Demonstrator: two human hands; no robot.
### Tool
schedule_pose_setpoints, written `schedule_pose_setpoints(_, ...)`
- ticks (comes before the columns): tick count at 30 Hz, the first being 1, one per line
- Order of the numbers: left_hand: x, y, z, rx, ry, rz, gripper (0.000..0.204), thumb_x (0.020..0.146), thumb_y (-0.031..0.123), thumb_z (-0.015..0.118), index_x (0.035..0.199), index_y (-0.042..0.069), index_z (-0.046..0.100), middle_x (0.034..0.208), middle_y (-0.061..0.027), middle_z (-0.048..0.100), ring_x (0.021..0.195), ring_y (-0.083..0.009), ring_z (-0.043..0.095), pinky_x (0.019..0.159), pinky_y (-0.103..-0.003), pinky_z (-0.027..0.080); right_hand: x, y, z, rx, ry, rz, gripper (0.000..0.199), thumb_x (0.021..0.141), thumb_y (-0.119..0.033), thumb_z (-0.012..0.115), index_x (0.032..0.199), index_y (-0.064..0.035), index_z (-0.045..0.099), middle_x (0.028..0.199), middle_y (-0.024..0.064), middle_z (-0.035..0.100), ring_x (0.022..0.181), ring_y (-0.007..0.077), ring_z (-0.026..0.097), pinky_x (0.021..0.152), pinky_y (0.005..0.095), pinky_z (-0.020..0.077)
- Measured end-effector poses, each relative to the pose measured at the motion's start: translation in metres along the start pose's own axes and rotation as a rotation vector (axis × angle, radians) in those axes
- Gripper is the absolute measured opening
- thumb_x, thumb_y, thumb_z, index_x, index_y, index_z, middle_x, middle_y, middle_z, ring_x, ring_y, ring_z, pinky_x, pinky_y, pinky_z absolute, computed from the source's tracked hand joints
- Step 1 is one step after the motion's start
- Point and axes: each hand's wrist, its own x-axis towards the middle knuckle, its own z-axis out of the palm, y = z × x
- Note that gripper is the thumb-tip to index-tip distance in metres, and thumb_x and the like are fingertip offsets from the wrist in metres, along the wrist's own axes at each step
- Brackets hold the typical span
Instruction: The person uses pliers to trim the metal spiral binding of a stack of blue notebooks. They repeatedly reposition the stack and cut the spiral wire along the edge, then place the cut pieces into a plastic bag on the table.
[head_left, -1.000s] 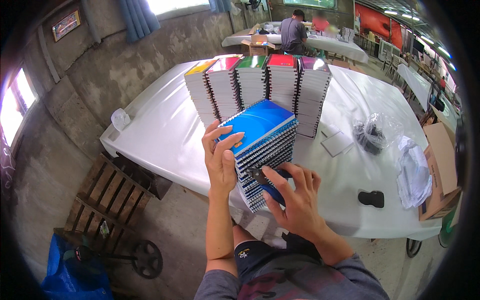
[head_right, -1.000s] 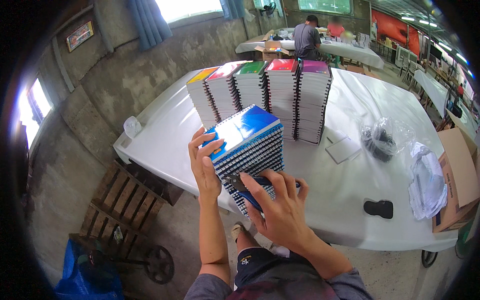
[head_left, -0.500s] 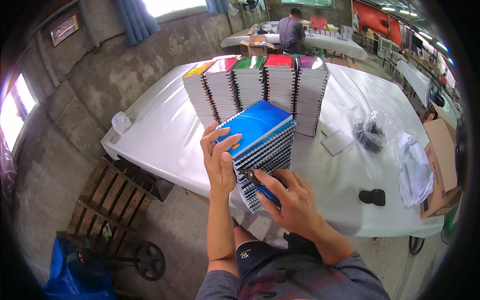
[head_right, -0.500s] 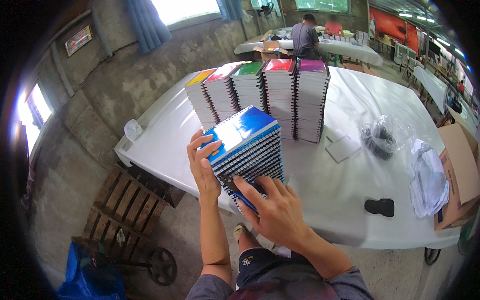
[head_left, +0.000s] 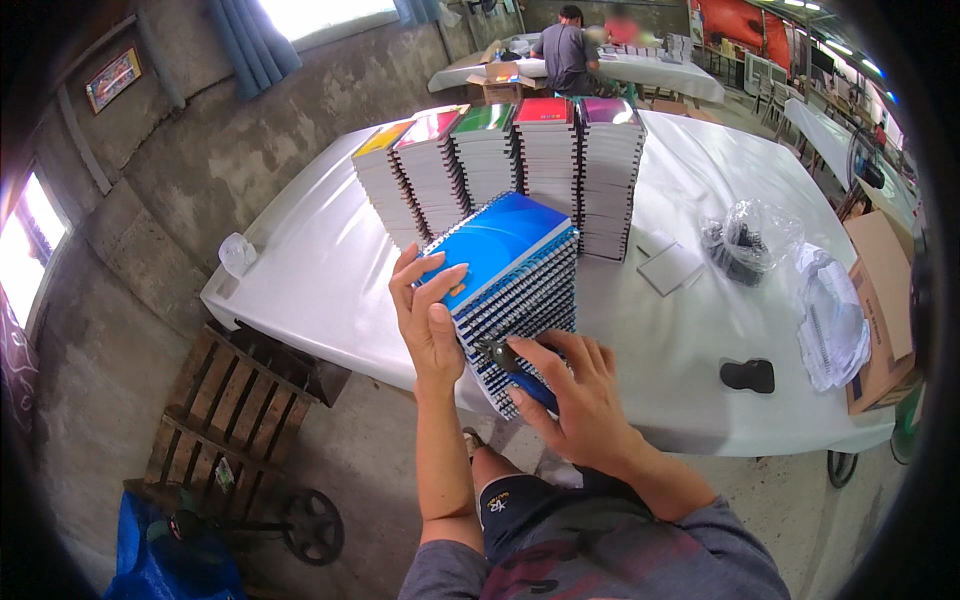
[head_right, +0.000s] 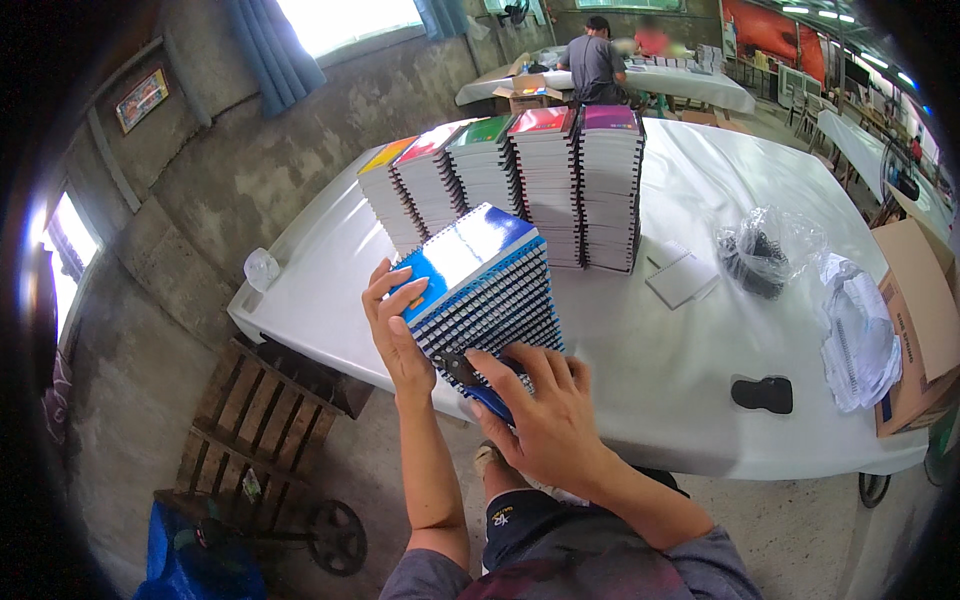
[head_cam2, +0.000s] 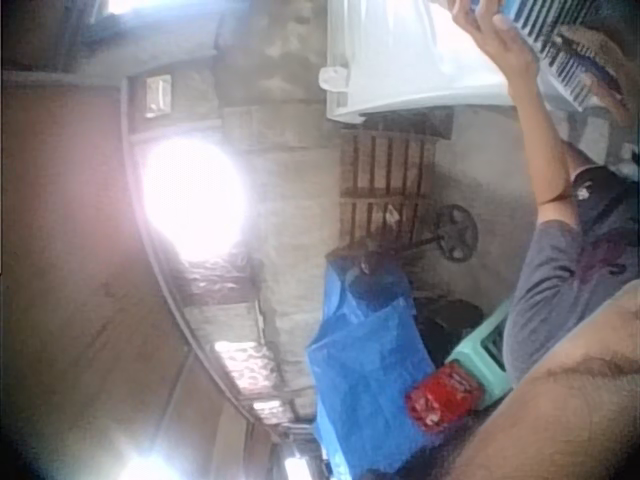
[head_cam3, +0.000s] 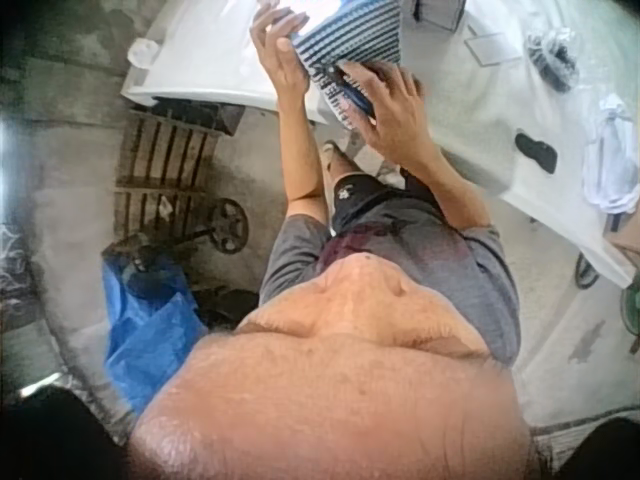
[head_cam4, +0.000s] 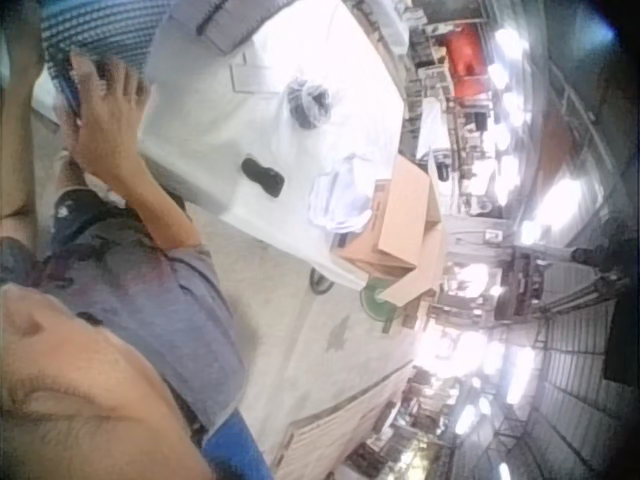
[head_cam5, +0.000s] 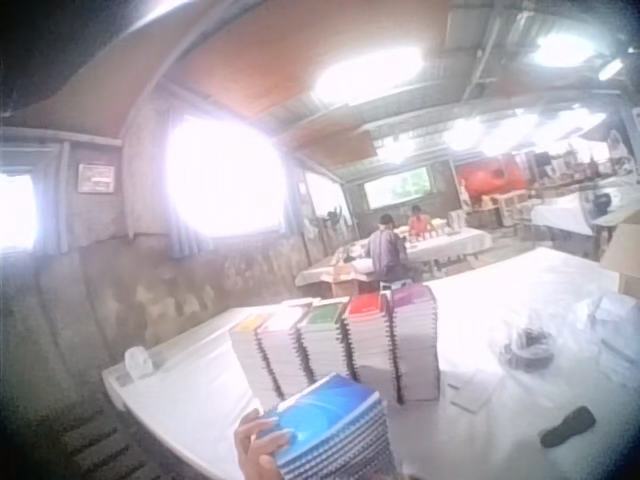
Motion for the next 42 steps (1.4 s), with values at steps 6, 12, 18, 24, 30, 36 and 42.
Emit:
schedule_pose_setpoints(6, 0.0, -0.002, 0.001, 0.018, -0.004, 0.003, 0.052, 0.098, 0.046, 0.027, 0.102, 0.008, 0.063, 0.117, -0.0142, 0.052, 0.129, -0.0344, 0.034, 0.105, -0.049, 0.027, -0.001, 0.001, 0.001, -0.202, 0.032, -0.063, 0.047, 0.082, -0.029, 0.064, 0.127, -0.0182, 0.051, 0.109, 0.0076, 0.049, 0.095, 0.0235, 0.048, 0.079, 0.0471, 0.033)
schedule_pose_setpoints(12, 0.001, 0.0, 0.0, 0.027, -0.008, 0.026, 0.053, 0.098, 0.044, 0.026, 0.101, 0.007, 0.063, 0.116, -0.0152, 0.051, 0.128, -0.0348, 0.034, 0.105, -0.049, 0.027, -0.002, 0.002, 0.003, 0.081, -0.07, 0.009, 0.042, 0.086, -0.025, 0.061, 0.125, -0.0133, 0.05, 0.095, 0.009, 0.054, 0.081, 0.0251, 0.054, 0.068, 0.0381, 0.043)
schedule_pose_setpoints(18, 0.0, -0.003, 0.003, -0.003, 0.036, 0.064, 0.049, 0.099, 0.043, 0.03, 0.102, 0.01, 0.065, 0.114, -0.014, 0.053, 0.126, -0.0359, 0.035, 0.102, -0.048, 0.031, 0.002, 0.0, -0.006, 0.996, -0.389, 0.497, 0.035, 0.09, -0.022, 0.056, 0.122, -0.0099, 0.049, 0.091, 0.0113, 0.055, 0.076, 0.0277, 0.055, 0.067, 0.0392, 0.0452)
schedule_pose_setpoints(24, 0.0, -0.003, 0.002, 0.014, 0.03, 0.046, 0.049, 0.099, 0.043, 0.029, 0.102, 0.009, 0.065, 0.114, -0.014, 0.054, 0.126, -0.0356, 0.035, 0.103, -0.049, 0.03, -0.008, -0.001, 0.0, 0.051, -0.04, 0.055, 0.042, 0.088, -0.028, 0.058, 0.127, -0.0154, 0.049, 0.108, 0.0098, 0.051, 0.098, 0.0248, 0.049, 0.085, 0.0442, 0.0348)
schedule_pose_setpoints(30, 0.0, -0.006, 0.003, 0.009, 0.036, 0.047, 0.049, 0.098, 0.042, 0.029, 0.102, 0.009, 0.064, 0.114, -0.0144, 0.054, 0.126, -0.0358, 0.035, 0.104, -0.049, 0.029, -0.009, 0.002, 0.001, -0.183, 0.014, -0.057, 0.048, 0.084, -0.03, 0.062, 0.13, -0.0187, 0.049, 0.112, 0.009, 0.048, 0.105, 0.0249, 0.045, 0.087, 0.0474, 0.0289)
schedule_pose_setpoints(36, 0.0, -0.004, 0.002, 0.043, 0.003, 0.042, 0.053, 0.098, 0.045, 0.025, 0.103, 0.007, 0.062, 0.115, -0.015, 0.052, 0.127, -0.035, 0.035, 0.105, -0.048, 0.029, -0.011, 0.009, 0.008, -0.21, -0.003, -0.064, 0.05, 0.082, -0.031, 0.064, 0.129, -0.02, 0.051, 0.108, 0.008, 0.05, 0.098, 0.0248, 0.047, 0.08, 0.046, 0.0339)
schedule_pose_setpoints(42, 0.0, -0.005, 0.0, 0.086, -0.005, 0.044, 0.055, 0.098, 0.047, 0.022, 0.103, 0.007, 0.06, 0.115, -0.0145, 0.051, 0.128, -0.0347, 0.035, 0.105, -0.048, 0.029, -0.009, 0.014, 0.007, 0.06, -0.06, -0.026, 0.045, 0.085, -0.025, 0.062, 0.128, -0.0146, 0.052, 0.097, 0.0099, 0.053, 0.085, 0.0271, 0.052, 0.072, 0.0373, 0.0416)
